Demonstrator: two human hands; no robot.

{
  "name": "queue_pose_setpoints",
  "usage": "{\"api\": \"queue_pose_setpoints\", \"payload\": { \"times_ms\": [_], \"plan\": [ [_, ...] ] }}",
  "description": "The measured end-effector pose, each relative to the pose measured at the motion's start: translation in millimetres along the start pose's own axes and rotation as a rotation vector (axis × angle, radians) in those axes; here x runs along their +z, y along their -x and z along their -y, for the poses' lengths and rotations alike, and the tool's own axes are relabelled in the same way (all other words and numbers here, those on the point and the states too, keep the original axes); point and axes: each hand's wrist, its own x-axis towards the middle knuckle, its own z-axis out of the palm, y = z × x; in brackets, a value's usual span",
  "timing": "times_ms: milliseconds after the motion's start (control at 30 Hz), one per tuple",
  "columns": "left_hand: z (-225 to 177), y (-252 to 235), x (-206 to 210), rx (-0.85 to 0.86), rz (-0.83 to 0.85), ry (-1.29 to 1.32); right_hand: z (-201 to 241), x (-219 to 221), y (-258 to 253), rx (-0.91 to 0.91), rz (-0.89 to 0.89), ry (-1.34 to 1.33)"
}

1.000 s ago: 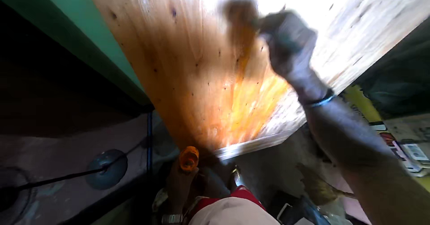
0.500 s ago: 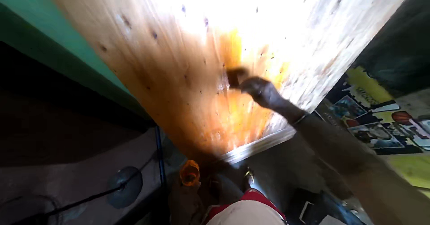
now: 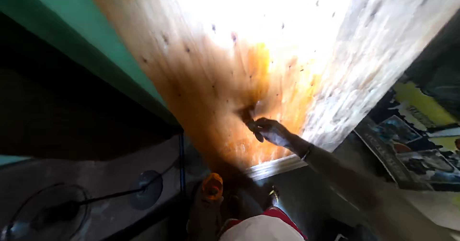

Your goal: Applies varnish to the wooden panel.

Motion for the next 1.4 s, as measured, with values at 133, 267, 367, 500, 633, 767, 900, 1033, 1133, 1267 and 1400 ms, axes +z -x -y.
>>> {"api": "queue_pose_setpoints", "payload": {
  "times_ms": [133, 267, 367, 500, 633, 767, 900, 1033, 1133, 1267, 1400],
  "plan": [
    [12.7, -5.2, -1.9, 0.015, -0.001, 0.024, 21.9, -35.4, -45.4, 0.029, -0.006, -0.026],
    [15.7, -18.4, -1.6, 0.05, 0.034, 0.127, 46.5, -148.3, -138.6, -0.164, -0.436, 0.219],
    [2.7, -38.4, -0.1, 0.138, 0.069, 0.163, 78.1, -187.4, -179.7, -0.261, -0.607, 0.151],
    [-37.3, -69.0, -22.4, 0.248, 0.104, 0.19, 139.5, -152.3, -151.1, -0.21, -0.496, -0.038],
    [-58.0, -88.9, -27.6, 0.411, 0.044, 0.273, 192.2, -117.0, -103.1, -0.07, -0.312, -0.2],
    [-61.6, -99.7, -22.3, 0.565, 0.022, 0.328, 209.8, -93.0, -90.4, 0.016, -0.142, -0.246],
    [-68.7, -98.4, -23.2, 0.553, 0.055, 0.33, 197.0, -63.6, -88.5, 0.152, 0.039, -0.037],
    [-71.4, -95.7, -24.5, 0.51, 0.118, 0.34, 186.9, -43.0, -90.5, 0.168, 0.097, 0.044],
    [-68.2, -98.2, -17.9, 0.485, 0.128, 0.314, 183.8, -39.0, -89.0, 0.184, 0.083, 0.041],
    [-59.3, -117.8, -9.2, 0.474, 0.044, 0.289, 184.2, -45.1, -91.0, 0.279, -0.2, -0.129],
    [-57.9, -137.7, -20.5, 0.385, 0.123, 0.283, 160.5, 3.3, -86.0, 0.55, -0.455, -0.776]
  ]
}}
